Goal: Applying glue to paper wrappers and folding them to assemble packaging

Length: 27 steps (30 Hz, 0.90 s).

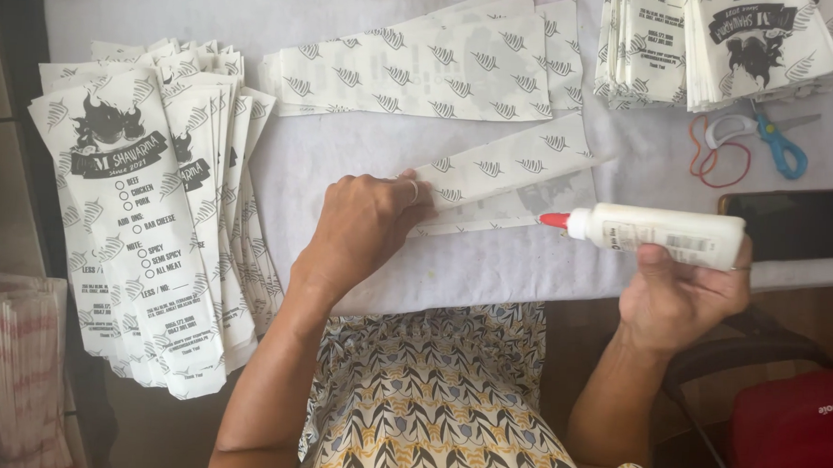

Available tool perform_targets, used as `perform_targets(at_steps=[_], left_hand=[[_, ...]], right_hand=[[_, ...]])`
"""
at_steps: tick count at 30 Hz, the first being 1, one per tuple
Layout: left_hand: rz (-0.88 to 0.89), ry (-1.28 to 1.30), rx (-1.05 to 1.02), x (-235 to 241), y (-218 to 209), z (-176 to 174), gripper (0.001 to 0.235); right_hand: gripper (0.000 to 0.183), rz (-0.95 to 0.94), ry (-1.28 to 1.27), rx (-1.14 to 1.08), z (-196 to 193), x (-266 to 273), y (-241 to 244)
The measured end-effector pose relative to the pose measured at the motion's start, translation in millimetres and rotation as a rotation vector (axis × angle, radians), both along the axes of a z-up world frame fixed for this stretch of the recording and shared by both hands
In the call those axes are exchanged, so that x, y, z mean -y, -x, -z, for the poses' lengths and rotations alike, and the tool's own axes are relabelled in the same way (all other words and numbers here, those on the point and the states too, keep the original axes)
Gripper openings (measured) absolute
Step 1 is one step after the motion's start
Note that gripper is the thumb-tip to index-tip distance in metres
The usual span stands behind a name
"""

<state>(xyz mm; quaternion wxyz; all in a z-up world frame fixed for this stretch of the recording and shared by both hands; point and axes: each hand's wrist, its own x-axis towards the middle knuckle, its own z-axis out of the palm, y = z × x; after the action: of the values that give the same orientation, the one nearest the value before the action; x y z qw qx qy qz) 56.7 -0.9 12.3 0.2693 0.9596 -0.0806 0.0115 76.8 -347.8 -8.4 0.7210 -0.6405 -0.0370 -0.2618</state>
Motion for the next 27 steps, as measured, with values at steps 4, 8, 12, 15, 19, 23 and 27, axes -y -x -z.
perform_targets(at_steps=[4, 8, 12, 15, 19, 23, 27], left_hand=[[-0.020, -0.023, -0.087, 1, -2, -11, 0.018], [0.000, -0.037, -0.042, -1, -4, -14, 0.018], [0.010, -0.038, -0.067, -3, -5, -16, 0.019], [0.019, -0.001, -0.068, -4, -6, -18, 0.020], [0.002, 0.000, -0.132, -5, -9, -19, 0.020], [0.002, 0.007, -0.114, -5, -11, -20, 0.021], [0.007, -0.001, -0.129, -6, -13, -20, 0.023]], right_hand=[[0.085, -0.032, 0.064, -0.035, 1, -18, 3], [0.042, -0.045, 0.185, -0.205, -3, -33, 5], [0.042, 0.033, 0.234, -0.193, 1, -12, 1], [0.043, 0.119, 0.253, -0.108, -2, 18, -10], [0.036, 0.184, 0.233, -0.053, -8, 51, -19], [0.037, 0.162, 0.173, -0.042, -9, 50, -19], [0.037, 0.100, 0.183, -0.090, -5, 41, -20]])
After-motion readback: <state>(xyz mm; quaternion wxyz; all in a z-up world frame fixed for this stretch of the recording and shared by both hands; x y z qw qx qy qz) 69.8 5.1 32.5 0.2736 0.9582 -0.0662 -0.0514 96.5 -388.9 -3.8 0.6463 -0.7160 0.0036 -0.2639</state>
